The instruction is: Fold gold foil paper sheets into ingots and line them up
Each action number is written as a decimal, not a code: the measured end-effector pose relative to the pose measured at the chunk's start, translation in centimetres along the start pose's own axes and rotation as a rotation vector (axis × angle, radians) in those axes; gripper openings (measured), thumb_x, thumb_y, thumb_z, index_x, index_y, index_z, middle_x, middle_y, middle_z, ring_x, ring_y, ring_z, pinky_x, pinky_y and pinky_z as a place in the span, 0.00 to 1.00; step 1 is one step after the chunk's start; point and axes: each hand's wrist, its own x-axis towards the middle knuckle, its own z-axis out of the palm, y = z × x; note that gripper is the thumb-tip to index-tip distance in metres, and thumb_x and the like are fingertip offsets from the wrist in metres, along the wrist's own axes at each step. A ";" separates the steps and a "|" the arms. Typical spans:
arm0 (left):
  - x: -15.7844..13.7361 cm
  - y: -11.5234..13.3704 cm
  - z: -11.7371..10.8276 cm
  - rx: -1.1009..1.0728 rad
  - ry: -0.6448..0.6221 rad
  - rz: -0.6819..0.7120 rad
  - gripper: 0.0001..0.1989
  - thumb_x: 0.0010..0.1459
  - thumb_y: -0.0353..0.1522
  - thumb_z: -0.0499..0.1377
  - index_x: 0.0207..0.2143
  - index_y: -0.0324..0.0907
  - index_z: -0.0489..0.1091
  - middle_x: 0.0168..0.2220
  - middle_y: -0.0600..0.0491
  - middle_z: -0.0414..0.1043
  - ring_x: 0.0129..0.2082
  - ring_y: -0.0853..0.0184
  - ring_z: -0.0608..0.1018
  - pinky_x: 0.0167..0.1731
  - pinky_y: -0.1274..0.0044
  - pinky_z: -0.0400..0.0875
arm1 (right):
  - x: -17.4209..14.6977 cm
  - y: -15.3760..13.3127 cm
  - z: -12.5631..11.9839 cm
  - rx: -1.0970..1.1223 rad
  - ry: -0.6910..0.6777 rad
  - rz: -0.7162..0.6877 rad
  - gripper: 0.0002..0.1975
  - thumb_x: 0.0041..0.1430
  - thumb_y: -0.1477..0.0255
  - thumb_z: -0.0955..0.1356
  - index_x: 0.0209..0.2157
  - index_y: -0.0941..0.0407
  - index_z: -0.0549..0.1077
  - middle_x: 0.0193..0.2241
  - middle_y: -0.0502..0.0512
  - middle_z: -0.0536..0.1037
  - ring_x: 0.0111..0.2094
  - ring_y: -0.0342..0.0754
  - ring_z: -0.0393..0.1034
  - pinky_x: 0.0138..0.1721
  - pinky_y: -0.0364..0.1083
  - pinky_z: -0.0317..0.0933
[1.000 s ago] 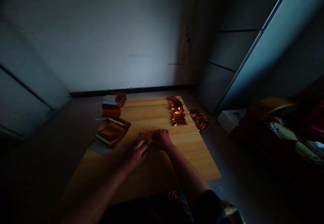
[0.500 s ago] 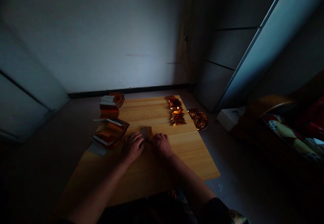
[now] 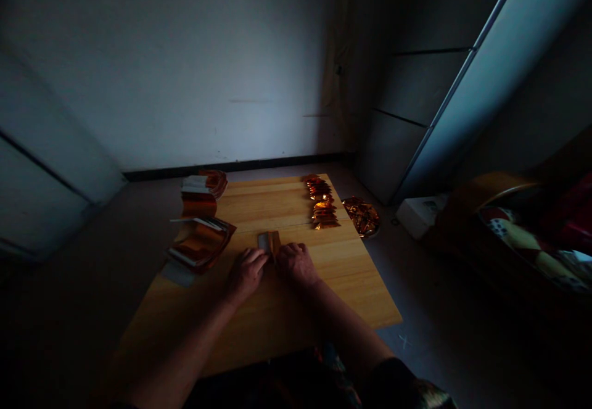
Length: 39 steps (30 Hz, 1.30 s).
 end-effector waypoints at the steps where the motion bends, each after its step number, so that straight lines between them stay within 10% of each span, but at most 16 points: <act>1: -0.1 0.1 0.0 0.000 -0.007 0.003 0.15 0.56 0.22 0.50 0.41 0.43 0.72 0.39 0.48 0.72 0.40 0.62 0.70 0.40 0.71 0.66 | 0.0 0.0 -0.1 -0.006 -0.004 -0.002 0.08 0.62 0.70 0.64 0.40 0.54 0.74 0.42 0.55 0.76 0.45 0.49 0.63 0.47 0.48 0.52; 25: -1.2 -0.2 0.1 -0.063 -0.047 0.010 0.25 0.53 0.21 0.52 0.54 0.44 0.65 0.46 0.49 0.73 0.44 0.62 0.72 0.45 0.68 0.68 | 0.1 0.6 0.1 -0.039 -0.067 0.018 0.12 0.65 0.64 0.62 0.42 0.46 0.75 0.43 0.54 0.73 0.44 0.49 0.60 0.46 0.49 0.50; 39: -1.3 -0.8 -1.1 -0.100 -0.026 0.017 0.09 0.56 0.27 0.55 0.37 0.45 0.73 0.46 0.50 0.73 0.45 0.62 0.72 0.46 0.68 0.68 | -0.5 1.0 -0.3 -0.001 -0.058 -0.082 0.14 0.63 0.66 0.63 0.50 0.48 0.71 0.43 0.55 0.73 0.44 0.50 0.60 0.46 0.49 0.50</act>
